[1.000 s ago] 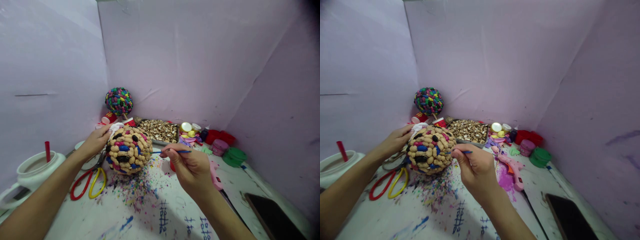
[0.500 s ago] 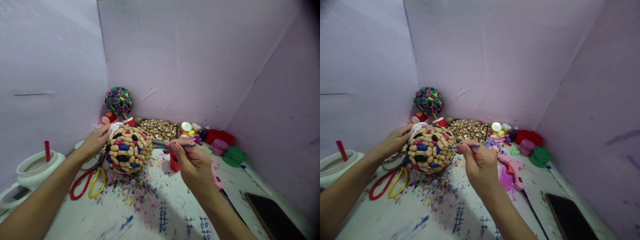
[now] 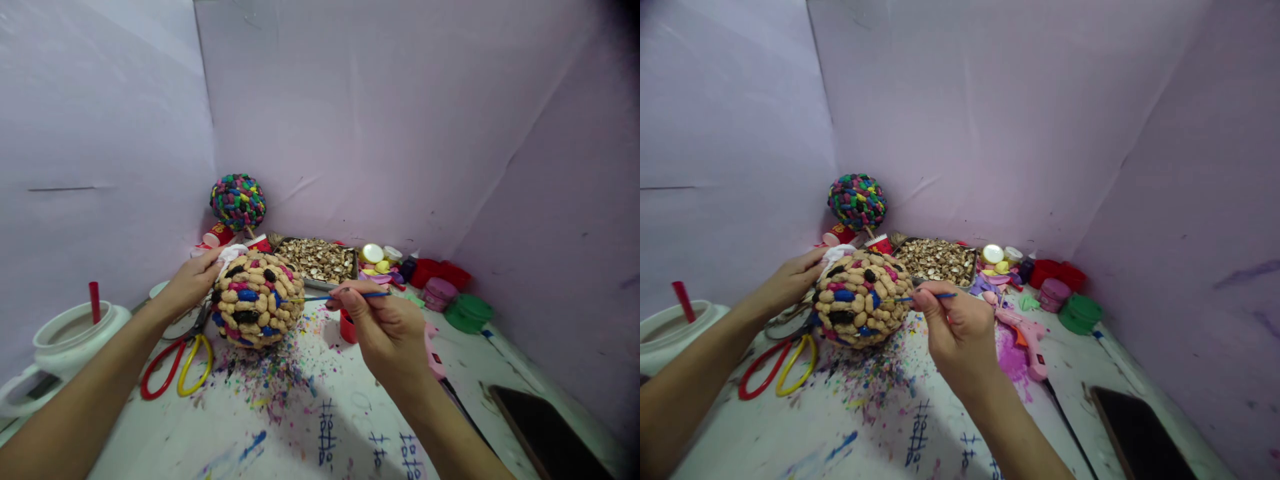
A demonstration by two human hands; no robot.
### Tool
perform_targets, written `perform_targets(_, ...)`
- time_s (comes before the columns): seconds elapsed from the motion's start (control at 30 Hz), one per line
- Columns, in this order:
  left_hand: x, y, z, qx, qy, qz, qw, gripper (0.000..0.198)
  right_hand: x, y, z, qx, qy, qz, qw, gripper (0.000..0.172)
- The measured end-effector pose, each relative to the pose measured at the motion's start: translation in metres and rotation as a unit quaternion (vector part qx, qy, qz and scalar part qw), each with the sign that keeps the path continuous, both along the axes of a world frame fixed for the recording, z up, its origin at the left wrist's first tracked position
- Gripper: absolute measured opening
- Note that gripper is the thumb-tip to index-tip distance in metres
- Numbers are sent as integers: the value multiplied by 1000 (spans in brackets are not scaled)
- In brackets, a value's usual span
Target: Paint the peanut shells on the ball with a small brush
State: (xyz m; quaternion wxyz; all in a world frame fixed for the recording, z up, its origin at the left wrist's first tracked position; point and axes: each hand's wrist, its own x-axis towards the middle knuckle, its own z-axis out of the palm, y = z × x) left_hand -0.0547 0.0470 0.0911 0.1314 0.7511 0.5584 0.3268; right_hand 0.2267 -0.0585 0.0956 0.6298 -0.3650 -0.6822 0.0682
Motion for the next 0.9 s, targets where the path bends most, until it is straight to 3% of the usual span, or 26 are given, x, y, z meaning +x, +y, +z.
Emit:
perform_targets(0.33, 0, 1, 0, 13, 11, -2, 1000, 61, 1, 0, 0, 9, -15, -5, 1000, 19)
perform_targets(0.53, 8, -8, 6, 21, 35, 6, 999, 57, 0, -15, 7, 50, -9, -49, 997, 15)
perform_targets(0.9, 7, -13, 8, 33, 48, -12, 998, 54, -15, -17, 4, 75, -90, -17, 993, 15)
